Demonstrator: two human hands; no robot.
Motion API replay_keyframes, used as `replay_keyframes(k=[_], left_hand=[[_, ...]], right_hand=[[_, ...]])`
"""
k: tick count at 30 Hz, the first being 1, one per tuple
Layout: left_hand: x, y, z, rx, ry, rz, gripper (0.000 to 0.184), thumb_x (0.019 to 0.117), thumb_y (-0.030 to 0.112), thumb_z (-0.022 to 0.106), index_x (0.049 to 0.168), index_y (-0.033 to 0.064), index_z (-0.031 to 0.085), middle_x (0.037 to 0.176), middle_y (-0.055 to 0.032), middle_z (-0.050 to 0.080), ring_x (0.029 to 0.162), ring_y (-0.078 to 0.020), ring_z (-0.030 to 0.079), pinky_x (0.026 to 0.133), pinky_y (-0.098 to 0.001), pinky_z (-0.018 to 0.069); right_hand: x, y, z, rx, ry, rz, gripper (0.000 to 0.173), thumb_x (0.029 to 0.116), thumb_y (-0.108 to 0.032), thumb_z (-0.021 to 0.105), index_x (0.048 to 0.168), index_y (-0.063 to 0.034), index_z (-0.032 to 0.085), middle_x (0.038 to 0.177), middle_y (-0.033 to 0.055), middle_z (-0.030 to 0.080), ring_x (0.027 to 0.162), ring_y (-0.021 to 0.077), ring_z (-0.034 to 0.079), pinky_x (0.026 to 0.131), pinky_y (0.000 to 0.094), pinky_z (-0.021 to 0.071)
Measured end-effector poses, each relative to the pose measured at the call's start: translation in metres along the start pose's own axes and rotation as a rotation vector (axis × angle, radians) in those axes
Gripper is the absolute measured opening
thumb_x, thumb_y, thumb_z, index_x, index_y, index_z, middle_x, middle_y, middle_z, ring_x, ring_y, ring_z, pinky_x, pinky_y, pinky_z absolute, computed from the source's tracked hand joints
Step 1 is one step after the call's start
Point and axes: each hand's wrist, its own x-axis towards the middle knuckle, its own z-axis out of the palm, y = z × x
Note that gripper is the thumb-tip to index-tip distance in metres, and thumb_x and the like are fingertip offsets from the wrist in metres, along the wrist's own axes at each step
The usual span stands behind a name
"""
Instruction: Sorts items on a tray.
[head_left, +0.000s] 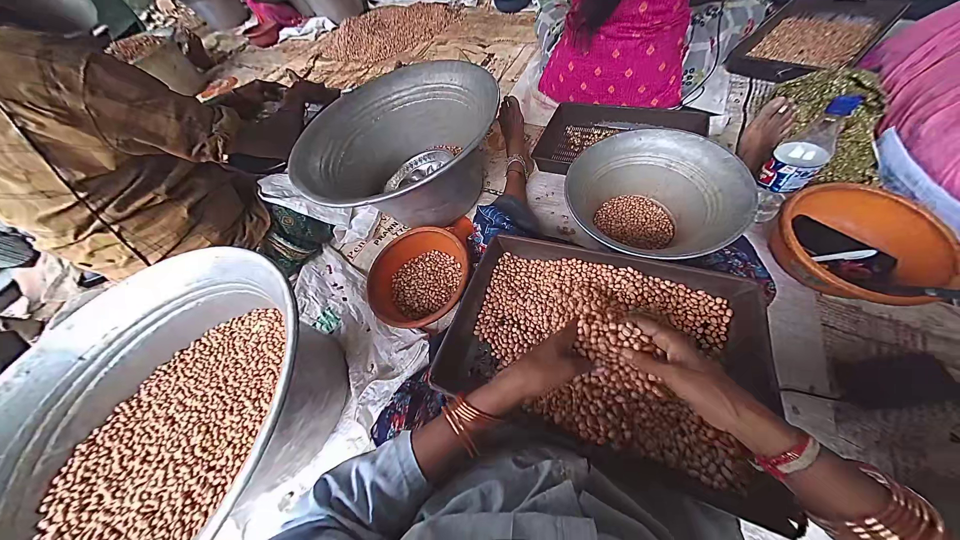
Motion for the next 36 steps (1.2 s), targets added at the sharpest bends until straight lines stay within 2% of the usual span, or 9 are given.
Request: replay_keyframes(k=[3,5,10,13,17,21,26,31,36], left_hand=[[-0.003,0.012,0.006,0.058,-0.133,0.078,0.075,0.1042,0.006,0.051,0.164,0.0041,0.007,0.161,-0.0244,0.032,0.123,-0.0214,0.063,0.097,-0.0368,0.0569],[0.000,0.016,-0.001,0.059,-0.152,0.156,0.063,0.1035,0.004,0.047,0.161,0.0111,0.024,0.155,-0.0164,0.043,0.113,-0.0181,0.067,0.089,-0.0366,0.0603],[0.015,0.014,-0.062,0.750,0.345,0.054,0.040,0.1088,0.012,0.046,0.148,0.0087,0.053,0.132,-0.0175,0.066,0.107,-0.0325,0.071,0.094,-0.0527,0.0570],[0.028,0.004,-0.081,1.032,0.389,-0.213,0.033,0.1068,0.013,0.049,0.135,0.0032,0.063,0.132,-0.0242,0.063,0.118,-0.0438,0.064,0.100,-0.0633,0.0486],[0.051,0.015,-0.031,1.089,0.156,-0.352,0.042,0.1040,0.006,0.049,0.145,-0.0042,0.048,0.147,-0.0276,0.048,0.122,-0.0452,0.061,0.102,-0.0578,0.0501],[0.053,0.029,0.029,1.044,-0.036,-0.202,0.043,0.1026,0.005,0.052,0.144,-0.0077,0.046,0.151,-0.0284,0.044,0.122,-0.0451,0.060,0.100,-0.0563,0.0517],[0.039,0.015,0.063,0.898,-0.229,-0.017,0.061,0.1025,0.008,0.055,0.159,0.0024,0.032,0.152,-0.0266,0.043,0.122,-0.0434,0.061,0.097,-0.0561,0.0536],[0.020,-0.011,0.023,0.822,-0.177,-0.039,0.052,0.1098,0.019,0.045,0.159,0.0054,0.036,0.151,-0.0246,0.047,0.130,-0.0401,0.057,0.106,-0.0564,0.0479],[-0.005,-0.022,-0.052,0.925,0.159,-0.225,0.052,0.1109,0.023,0.044,0.160,0.0060,0.035,0.156,-0.0244,0.043,0.135,-0.0392,0.055,0.112,-0.0546,0.0438]], right_hand=[[0.005,0.003,-0.019,-0.104,0.058,-0.119,0.029,0.0982,-0.012,0.053,0.123,-0.0135,0.067,0.126,-0.0023,0.066,0.114,0.0028,0.060,0.094,0.0239,0.0505],[0.006,0.006,-0.030,-0.224,0.123,-0.190,0.027,0.0995,-0.014,0.052,0.119,-0.0168,0.070,0.123,-0.0042,0.068,0.111,0.0040,0.062,0.092,0.0277,0.0517],[0.003,0.006,-0.044,-0.479,0.178,-0.281,0.026,0.1015,-0.017,0.052,0.120,-0.0168,0.071,0.124,0.0049,0.068,0.101,0.0169,0.070,0.085,0.0407,0.0612],[0.006,0.005,-0.044,-0.606,0.148,-0.327,0.028,0.1011,-0.016,0.050,0.120,-0.0165,0.072,0.124,0.0049,0.068,0.106,0.0206,0.068,0.090,0.0471,0.0562],[0.009,0.003,-0.042,-0.705,0.097,-0.323,0.029,0.1020,-0.010,0.051,0.121,-0.0143,0.072,0.124,0.0080,0.068,0.108,0.0263,0.068,0.093,0.0519,0.0544],[0.011,0.007,-0.046,-0.736,0.093,-0.290,0.028,0.1021,-0.008,0.051,0.122,-0.0126,0.071,0.125,0.0095,0.068,0.109,0.0279,0.068,0.094,0.0536,0.0535],[0.011,0.009,-0.052,-0.767,0.107,-0.262,0.028,0.1018,-0.005,0.054,0.122,-0.0126,0.072,0.125,0.0123,0.068,0.107,0.0320,0.068,0.092,0.0574,0.0529],[0.007,0.012,-0.053,-0.782,0.103,-0.278,0.027,0.1018,-0.009,0.055,0.121,-0.0146,0.072,0.122,0.0102,0.068,0.107,0.0305,0.068,0.090,0.0576,0.0540],[0.005,0.009,-0.050,-0.804,0.070,-0.310,0.027,0.1016,-0.011,0.055,0.121,-0.0155,0.073,0.121,0.0109,0.069,0.105,0.0312,0.069,0.089,0.0573,0.0541]])
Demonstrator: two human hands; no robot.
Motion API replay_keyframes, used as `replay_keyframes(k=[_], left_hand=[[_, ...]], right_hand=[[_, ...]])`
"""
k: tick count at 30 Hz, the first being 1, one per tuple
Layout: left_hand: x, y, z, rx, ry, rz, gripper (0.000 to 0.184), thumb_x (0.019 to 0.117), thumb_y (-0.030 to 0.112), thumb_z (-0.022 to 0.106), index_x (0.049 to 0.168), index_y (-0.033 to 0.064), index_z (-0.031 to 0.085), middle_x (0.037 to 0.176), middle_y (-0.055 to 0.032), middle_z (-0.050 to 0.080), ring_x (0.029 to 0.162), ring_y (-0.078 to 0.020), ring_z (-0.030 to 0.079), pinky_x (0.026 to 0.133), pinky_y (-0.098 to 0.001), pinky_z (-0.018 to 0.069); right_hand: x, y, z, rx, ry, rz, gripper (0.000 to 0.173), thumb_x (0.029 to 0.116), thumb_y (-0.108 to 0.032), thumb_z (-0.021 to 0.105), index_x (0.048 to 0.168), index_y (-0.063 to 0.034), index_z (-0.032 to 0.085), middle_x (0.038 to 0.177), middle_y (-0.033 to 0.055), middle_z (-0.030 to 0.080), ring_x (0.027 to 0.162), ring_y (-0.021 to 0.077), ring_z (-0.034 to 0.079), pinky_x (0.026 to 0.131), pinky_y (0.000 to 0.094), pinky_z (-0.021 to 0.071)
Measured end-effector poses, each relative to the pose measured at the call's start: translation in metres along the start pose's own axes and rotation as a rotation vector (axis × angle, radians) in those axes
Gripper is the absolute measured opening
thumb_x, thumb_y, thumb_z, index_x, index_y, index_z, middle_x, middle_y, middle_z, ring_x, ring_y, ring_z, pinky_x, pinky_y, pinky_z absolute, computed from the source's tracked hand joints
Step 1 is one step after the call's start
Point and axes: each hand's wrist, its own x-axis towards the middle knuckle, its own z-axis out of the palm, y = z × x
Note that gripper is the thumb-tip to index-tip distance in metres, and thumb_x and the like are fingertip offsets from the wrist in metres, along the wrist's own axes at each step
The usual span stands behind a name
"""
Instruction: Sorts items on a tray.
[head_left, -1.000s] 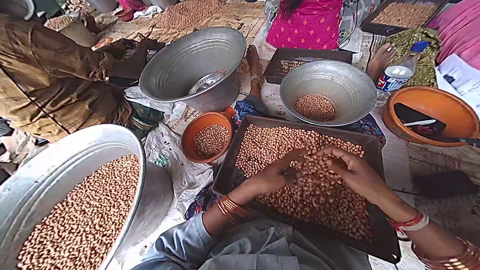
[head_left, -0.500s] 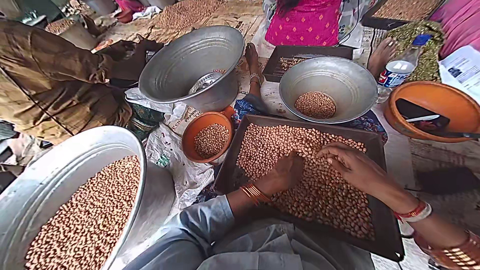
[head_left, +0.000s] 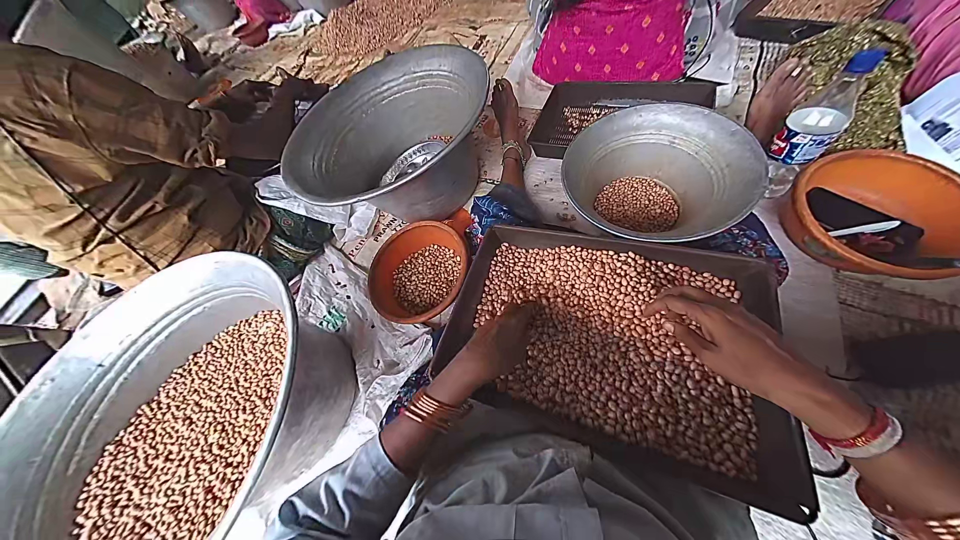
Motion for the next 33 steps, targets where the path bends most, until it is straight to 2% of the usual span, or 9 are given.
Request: replay_keyframes(k=[4,6,9,16,19,26,29,31,33], left_hand=[[-0.007,-0.030,-0.025,-0.029,0.337,-0.033,0.045,0.1065,0.022,0.056,0.149,0.0075,0.053,0.143,-0.0223,0.056,0.117,-0.0399,0.065,0.100,-0.0582,0.0517],[-0.008,-0.032,-0.029,-0.070,0.445,0.046,0.031,0.1024,0.015,0.062,0.133,0.0073,0.066,0.127,-0.0180,0.066,0.107,-0.0344,0.069,0.094,-0.0558,0.0551],[-0.002,-0.017,-0.022,-0.056,0.440,0.124,0.017,0.1002,0.014,0.065,0.112,0.0078,0.075,0.109,-0.0115,0.073,0.098,-0.0283,0.072,0.090,-0.0516,0.0571],[0.021,0.037,0.007,0.146,0.154,0.200,0.028,0.1036,0.006,0.049,0.122,0.0057,0.071,0.123,-0.0186,0.069,0.114,-0.0368,0.068,0.096,-0.0554,0.0536],[0.030,0.043,0.018,0.201,0.124,0.186,0.031,0.1045,0.005,0.050,0.129,0.0051,0.068,0.128,-0.0208,0.066,0.118,-0.0391,0.065,0.098,-0.0546,0.0536],[0.041,0.039,0.022,0.220,0.131,0.172,0.029,0.1055,0.012,0.049,0.126,0.0036,0.068,0.128,-0.0199,0.066,0.121,-0.0374,0.065,0.099,-0.0541,0.0532],[0.043,0.032,0.016,0.076,0.166,0.188,0.027,0.1021,0.016,0.054,0.117,0.0043,0.072,0.120,-0.0154,0.071,0.114,-0.0313,0.069,0.099,-0.0520,0.0533],[0.042,0.023,0.006,-0.196,0.160,0.176,0.022,0.1004,0.017,0.062,0.114,0.0051,0.074,0.110,-0.0091,0.075,0.103,-0.0189,0.071,0.096,-0.0413,0.0552],[0.042,0.008,-0.002,-0.623,0.120,0.229,0.017,0.1000,0.007,0.060,0.112,-0.0008,0.067,0.097,-0.0053,0.071,0.086,-0.0086,0.067,0.084,-0.0283,0.0563]], right_hand=[[0.000,0.002,0.002,-0.015,-0.020,-0.016,0.025,0.1010,-0.012,0.058,0.121,-0.0150,0.072,0.117,0.0115,0.070,0.105,0.0330,0.069,0.088,0.0595,0.0541],[0.001,0.001,0.002,-0.027,-0.035,-0.007,0.025,0.1012,-0.012,0.059,0.121,-0.0155,0.073,0.117,0.0123,0.071,0.105,0.0343,0.069,0.088,0.0600,0.0538],[0.000,0.002,0.003,-0.054,-0.050,-0.002,0.024,0.1007,-0.012,0.060,0.121,-0.0163,0.072,0.115,0.0123,0.071,0.101,0.0349,0.070,0.084,0.0598,0.0546],[-0.002,-0.001,0.003,-0.114,-0.074,0.003,0.023,0.1009,-0.014,0.062,0.122,-0.0156,0.073,0.112,0.0132,0.072,0.096,0.0360,0.071,0.080,0.0602,0.0548],[-0.003,-0.004,0.000,-0.128,-0.103,0.029,0.024,0.1017,-0.015,0.062,0.123,-0.0178,0.072,0.117,0.0103,0.072,0.099,0.0329,0.071,0.082,0.0580,0.0548],[-0.001,-0.004,-0.007,-0.154,-0.155,0.022,0.024,0.1029,-0.019,0.062,0.124,-0.0195,0.072,0.118,0.0088,0.072,0.102,0.0330,0.071,0.082,0.0579,0.0550],[-0.002,-0.002,-0.007,-0.156,-0.151,0.007,0.024,0.1031,-0.020,0.062,0.125,-0.0198,0.072,0.118,0.0079,0.072,0.101,0.0316,0.072,0.081,0.0563,0.0561],[-0.003,-0.003,-0.007,-0.155,-0.156,0.002,0.024,0.1035,-0.021,0.062,0.125,-0.0200,0.071,0.118,0.0079,0.072,0.100,0.0316,0.071,0.080,0.0561,0.0561],[-0.004,-0.003,-0.007,-0.158,-0.152,-0.002,0.024,0.1032,-0.022,0.062,0.125,-0.0204,0.072,0.119,0.0075,0.073,0.099,0.0313,0.072,0.078,0.0555,0.0561]])
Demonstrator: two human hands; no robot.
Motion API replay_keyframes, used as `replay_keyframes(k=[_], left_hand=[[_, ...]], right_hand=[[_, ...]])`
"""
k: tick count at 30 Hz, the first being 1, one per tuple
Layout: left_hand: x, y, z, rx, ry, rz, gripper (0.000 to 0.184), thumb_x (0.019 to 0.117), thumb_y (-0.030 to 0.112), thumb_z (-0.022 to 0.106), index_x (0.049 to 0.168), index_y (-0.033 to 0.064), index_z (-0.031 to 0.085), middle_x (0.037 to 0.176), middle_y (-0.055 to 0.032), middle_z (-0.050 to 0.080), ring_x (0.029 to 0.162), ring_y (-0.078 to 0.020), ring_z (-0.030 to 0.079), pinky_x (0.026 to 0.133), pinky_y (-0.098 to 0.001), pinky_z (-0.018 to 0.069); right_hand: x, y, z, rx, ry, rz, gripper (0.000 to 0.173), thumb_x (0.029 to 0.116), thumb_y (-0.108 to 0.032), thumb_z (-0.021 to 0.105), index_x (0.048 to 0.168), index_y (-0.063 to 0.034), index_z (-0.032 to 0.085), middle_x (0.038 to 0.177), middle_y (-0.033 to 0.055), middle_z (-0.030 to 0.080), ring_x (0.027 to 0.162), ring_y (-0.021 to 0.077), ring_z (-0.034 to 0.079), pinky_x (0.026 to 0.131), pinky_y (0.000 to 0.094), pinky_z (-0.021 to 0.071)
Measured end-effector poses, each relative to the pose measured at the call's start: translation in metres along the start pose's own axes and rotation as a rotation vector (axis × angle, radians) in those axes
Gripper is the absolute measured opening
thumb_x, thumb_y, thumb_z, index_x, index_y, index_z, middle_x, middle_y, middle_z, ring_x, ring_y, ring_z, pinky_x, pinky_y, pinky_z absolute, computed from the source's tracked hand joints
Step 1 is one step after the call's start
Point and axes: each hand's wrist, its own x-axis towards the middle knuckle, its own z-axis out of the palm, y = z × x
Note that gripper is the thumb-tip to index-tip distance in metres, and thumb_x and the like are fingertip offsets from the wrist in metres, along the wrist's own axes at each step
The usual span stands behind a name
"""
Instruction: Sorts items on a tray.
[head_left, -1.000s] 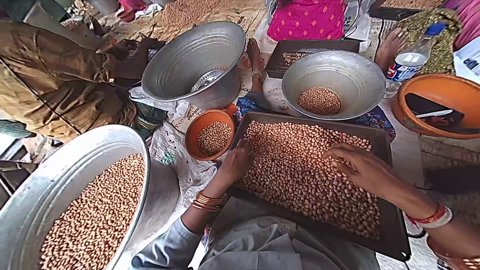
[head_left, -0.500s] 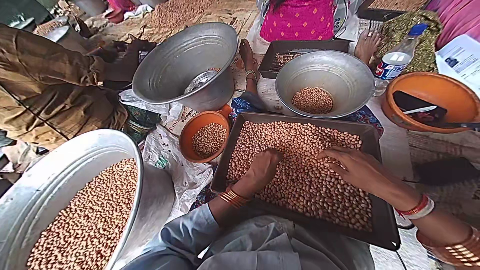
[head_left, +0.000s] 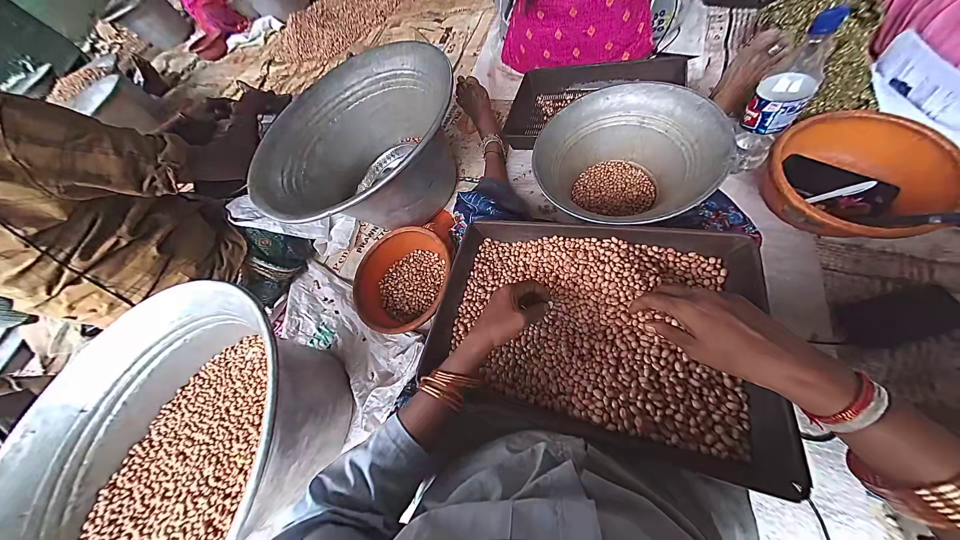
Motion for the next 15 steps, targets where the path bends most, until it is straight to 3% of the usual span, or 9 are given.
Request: replay_keyframes(k=[2,3,5,7,8,9,10,12,15], left_hand=[[-0.005,-0.011,-0.013,-0.342,-0.062,0.067,0.020,0.0959,0.003,0.045,0.111,0.0004,0.058,0.095,-0.0026,0.069,0.082,-0.0091,0.069,0.080,-0.0275,0.0590],[-0.009,-0.014,-0.018,-0.392,-0.091,0.083,0.022,0.0934,0.004,0.043,0.110,0.0030,0.058,0.095,-0.0009,0.069,0.081,-0.0085,0.069,0.078,-0.0269,0.0592],[-0.020,-0.015,-0.025,-0.301,-0.098,0.081,0.020,0.0933,0.004,0.048,0.106,0.0035,0.064,0.092,0.0033,0.069,0.074,-0.0025,0.065,0.071,-0.0212,0.0568],[-0.030,-0.014,-0.029,-0.003,-0.080,0.056,0.014,0.0976,0.008,0.059,0.107,0.0039,0.069,0.085,0.0060,0.065,0.068,0.0033,0.055,0.066,-0.0165,0.0480],[-0.034,-0.013,-0.028,0.187,-0.059,0.034,0.014,0.0978,0.013,0.064,0.107,0.0062,0.072,0.081,0.0042,0.063,0.066,-0.0005,0.051,0.065,-0.0210,0.0453],[-0.038,-0.013,-0.025,0.356,-0.040,0.005,0.016,0.0980,0.017,0.067,0.108,0.0081,0.074,0.082,-0.0009,0.064,0.068,-0.0081,0.053,0.068,-0.0289,0.0476],[-0.041,-0.012,-0.023,0.468,-0.035,-0.022,0.017,0.0985,0.019,0.067,0.110,0.0085,0.075,0.093,-0.0074,0.071,0.077,-0.0165,0.062,0.077,-0.0376,0.0530],[-0.047,-0.019,-0.017,0.552,-0.029,-0.014,0.019,0.0982,0.014,0.065,0.112,0.0062,0.075,0.109,-0.0137,0.074,0.094,-0.0267,0.070,0.090,-0.0470,0.0558],[-0.049,-0.029,-0.010,0.593,-0.025,0.014,0.020,0.0983,0.012,0.063,0.113,0.0055,0.075,0.112,-0.0161,0.073,0.101,-0.0320,0.071,0.092,-0.0523,0.0553]], right_hand=[[-0.001,0.000,0.001,0.002,0.004,-0.011,0.024,0.1030,-0.022,0.062,0.125,-0.0203,0.072,0.118,0.0078,0.073,0.097,0.0313,0.072,0.078,0.0559,0.0560],[-0.001,0.000,0.002,0.003,0.018,-0.030,0.024,0.1022,-0.021,0.063,0.124,-0.0195,0.072,0.116,0.0085,0.073,0.095,0.0316,0.073,0.077,0.0563,0.0565],[-0.002,0.000,0.004,0.001,0.045,-0.064,0.024,0.1000,-0.019,0.065,0.123,-0.0183,0.073,0.112,0.0102,0.073,0.089,0.0330,0.073,0.073,0.0570,0.0567],[-0.003,-0.003,0.005,-0.002,0.050,-0.087,0.025,0.0985,-0.017,0.066,0.122,-0.0177,0.072,0.111,0.0112,0.073,0.085,0.0344,0.072,0.069,0.0579,0.0563],[-0.003,-0.003,0.006,-0.006,0.045,-0.090,0.025,0.0985,-0.018,0.066,0.123,-0.0178,0.072,0.112,0.0114,0.073,0.087,0.0352,0.073,0.070,0.0585,0.0567],[-0.003,-0.004,0.007,-0.009,0.054,-0.100,0.025,0.0977,-0.018,0.067,0.122,-0.0173,0.072,0.111,0.0116,0.073,0.087,0.0353,0.073,0.069,0.0581,0.0569],[-0.004,-0.004,0.008,-0.012,0.057,-0.103,0.025,0.0972,-0.018,0.067,0.122,-0.0172,0.073,0.111,0.0113,0.073,0.086,0.0350,0.073,0.068,0.0574,0.0571],[-0.004,-0.005,0.009,-0.011,0.048,-0.097,0.025,0.0978,-0.019,0.067,0.122,-0.0175,0.072,0.112,0.0109,0.073,0.088,0.0346,0.073,0.069,0.0570,0.0571],[-0.004,-0.004,0.011,-0.018,0.059,-0.094,0.024,0.0970,-0.019,0.068,0.120,-0.0181,0.073,0.111,0.0099,0.074,0.089,0.0341,0.073,0.069,0.0561,0.0574]])
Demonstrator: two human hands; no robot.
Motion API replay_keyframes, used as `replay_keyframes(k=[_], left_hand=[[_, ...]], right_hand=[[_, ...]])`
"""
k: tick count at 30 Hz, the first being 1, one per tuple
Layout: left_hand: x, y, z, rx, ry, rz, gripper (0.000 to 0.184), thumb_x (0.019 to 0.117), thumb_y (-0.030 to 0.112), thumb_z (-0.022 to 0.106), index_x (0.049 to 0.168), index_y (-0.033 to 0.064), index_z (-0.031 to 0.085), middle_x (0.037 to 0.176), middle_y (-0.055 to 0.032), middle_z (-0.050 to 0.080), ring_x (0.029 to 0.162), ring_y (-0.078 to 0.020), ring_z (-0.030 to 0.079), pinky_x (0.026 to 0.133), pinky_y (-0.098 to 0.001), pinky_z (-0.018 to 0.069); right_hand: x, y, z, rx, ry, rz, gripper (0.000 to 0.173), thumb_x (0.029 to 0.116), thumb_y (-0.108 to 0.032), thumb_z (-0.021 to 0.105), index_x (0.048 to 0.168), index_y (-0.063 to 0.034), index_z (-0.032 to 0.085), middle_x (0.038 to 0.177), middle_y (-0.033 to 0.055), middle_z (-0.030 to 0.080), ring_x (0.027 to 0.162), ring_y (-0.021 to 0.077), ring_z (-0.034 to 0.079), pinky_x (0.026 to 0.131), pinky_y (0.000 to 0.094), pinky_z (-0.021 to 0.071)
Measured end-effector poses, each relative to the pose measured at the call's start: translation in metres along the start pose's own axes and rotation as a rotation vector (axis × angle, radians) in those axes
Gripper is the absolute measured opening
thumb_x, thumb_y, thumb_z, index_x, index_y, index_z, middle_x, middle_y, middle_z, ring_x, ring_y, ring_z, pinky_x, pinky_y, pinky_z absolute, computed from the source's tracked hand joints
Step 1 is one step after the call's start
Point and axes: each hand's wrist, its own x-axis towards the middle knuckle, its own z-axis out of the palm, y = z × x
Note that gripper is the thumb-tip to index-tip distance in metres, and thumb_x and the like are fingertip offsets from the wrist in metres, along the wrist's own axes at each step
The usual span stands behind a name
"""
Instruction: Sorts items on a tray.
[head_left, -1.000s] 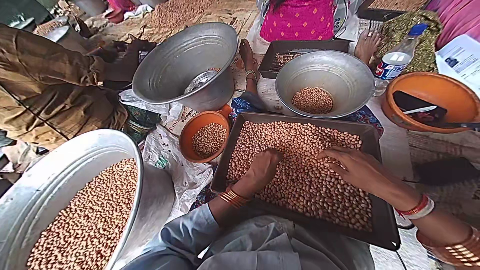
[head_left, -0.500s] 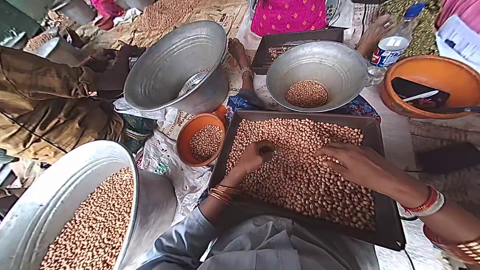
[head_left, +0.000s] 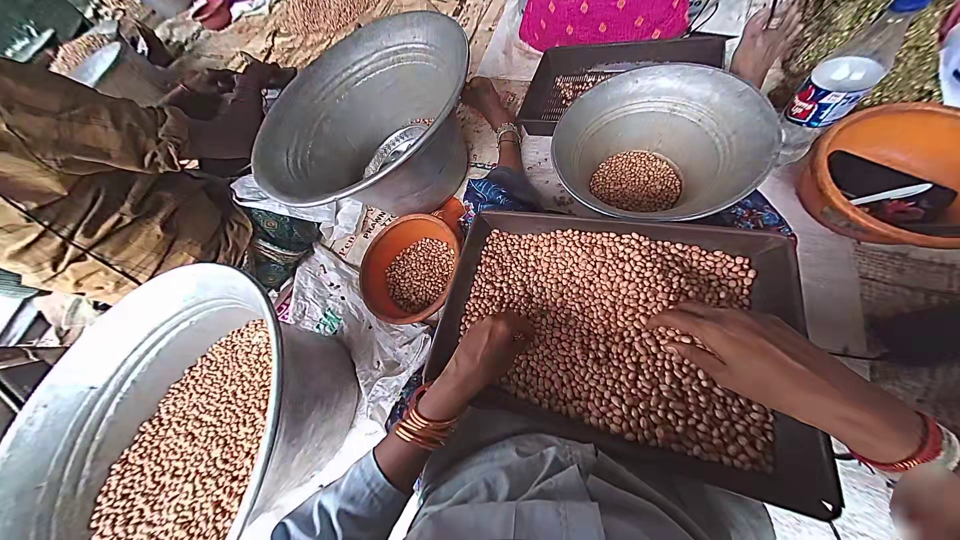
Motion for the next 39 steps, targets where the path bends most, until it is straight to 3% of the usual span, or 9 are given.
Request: replay_keyframes(k=[9,13,17,19,22,27,31,35,39], left_hand=[[-0.004,0.013,0.002,0.057,-0.109,-0.037,0.028,0.1018,0.022,0.058,0.120,0.0031,0.069,0.111,-0.0179,0.072,0.102,-0.0353,0.071,0.090,-0.0560,0.0549],[-0.011,-0.016,-0.046,0.164,0.267,-0.199,0.023,0.0991,0.022,0.064,0.110,0.0030,0.072,0.096,-0.0196,0.072,0.086,-0.0390,0.070,0.079,-0.0600,0.0559],[-0.025,-0.037,-0.084,0.368,0.636,-0.345,0.040,0.0901,0.012,0.076,0.124,-0.0051,0.063,0.123,-0.0351,0.060,0.119,-0.0563,0.056,0.098,-0.0721,0.0429],[-0.028,-0.026,-0.079,0.318,0.550,-0.307,0.045,0.0943,0.018,0.074,0.133,-0.0002,0.060,0.126,-0.0303,0.061,0.118,-0.0510,0.060,0.095,-0.0680,0.0485],[-0.025,-0.004,-0.064,0.176,0.117,-0.329,0.043,0.1017,0.033,0.065,0.138,0.0102,0.062,0.116,-0.0198,0.071,0.106,-0.0392,0.070,0.093,-0.0619,0.0529],[-0.010,0.033,-0.038,0.280,-0.391,-0.490,0.063,0.0987,0.033,0.069,0.149,0.0028,0.045,0.128,-0.0269,0.064,0.121,-0.0463,0.061,0.101,-0.0631,0.0472],[-0.004,0.068,-0.009,0.231,-0.497,-0.291,0.059,0.1009,0.025,0.064,0.150,0.0017,0.040,0.120,-0.0275,0.065,0.113,-0.0466,0.065,0.095,-0.0624,0.0508],[0.009,0.102,0.012,0.049,-0.508,-0.104,0.071,0.0955,0.010,0.065,0.157,0.0008,0.031,0.119,-0.0285,0.066,0.112,-0.0463,0.065,0.094,-0.0615,0.0514],[0.022,0.124,0.013,-0.260,-0.411,0.088,0.070,0.1015,0.014,0.061,0.159,-0.0003,0.024,0.128,-0.0291,0.062,0.115,-0.0421,0.065,0.097,-0.0588,0.0514]], right_hand=[[0.001,0.006,0.004,-0.039,0.014,-0.003,0.027,0.0932,-0.016,0.070,0.120,-0.0167,0.073,0.106,0.0115,0.073,0.083,0.0353,0.073,0.064,0.0553,0.0571],[-0.001,0.010,0.002,-0.032,0.036,0.015,0.025,0.0943,-0.016,0.070,0.120,-0.0179,0.073,0.109,0.0116,0.073,0.085,0.0358,0.073,0.065,0.0577,0.0567],[-0.002,0.018,-0.005,-0.061,0.045,0.109,0.032,0.0936,-0.014,0.074,0.126,-0.0131,0.071,0.110,0.0174,0.073,0.090,0.0419,0.073,0.072,0.0635,0.0568],[-0.003,0.018,-0.014,-0.099,-0.021,0.241,0.039,0.0940,-0.016,0.076,0.131,-0.0077,0.065,0.104,0.0224,0.072,0.091,0.0469,0.071,0.074,0.0659,0.0554],[0.001,0.012,-0.032,-0.143,-0.342,0.471,0.050,0.0990,-0.025,0.071,0.141,-0.0027,0.053,0.102,0.0275,0.069,0.098,0.0494,0.068,0.082,0.0631,0.0528],[0.005,0.004,-0.024,-0.087,-0.777,0.490,0.065,0.0940,-0.027,0.077,0.143,0.0025,0.047,0.123,0.0299,0.064,0.118,0.0487,0.061,0.099,0.0615,0.0479],[0.008,-0.010,-0.011,-0.037,-0.985,0.359,0.076,0.0921,-0.037,0.078,0.143,0.0064,0.043,0.124,0.0299,0.061,0.119,0.0459,0.060,0.099,0.0599,0.0475],[0.012,-0.020,-0.001,0.039,-0.949,0.310,0.075,0.0926,-0.042,0.077,0.142,0.0053,0.047,0.124,0.0302,0.062,0.118,0.0462,0.061,0.098,0.0628,0.0465],[0.016,-0.021,-0.001,0.140,-0.847,0.368,0.047,0.0943,-0.034,0.076,0.110,0.0075,0.062,0.106,0.0269,0.064,0.103,0.0424,0.062,0.088,0.0603,0.0470]])
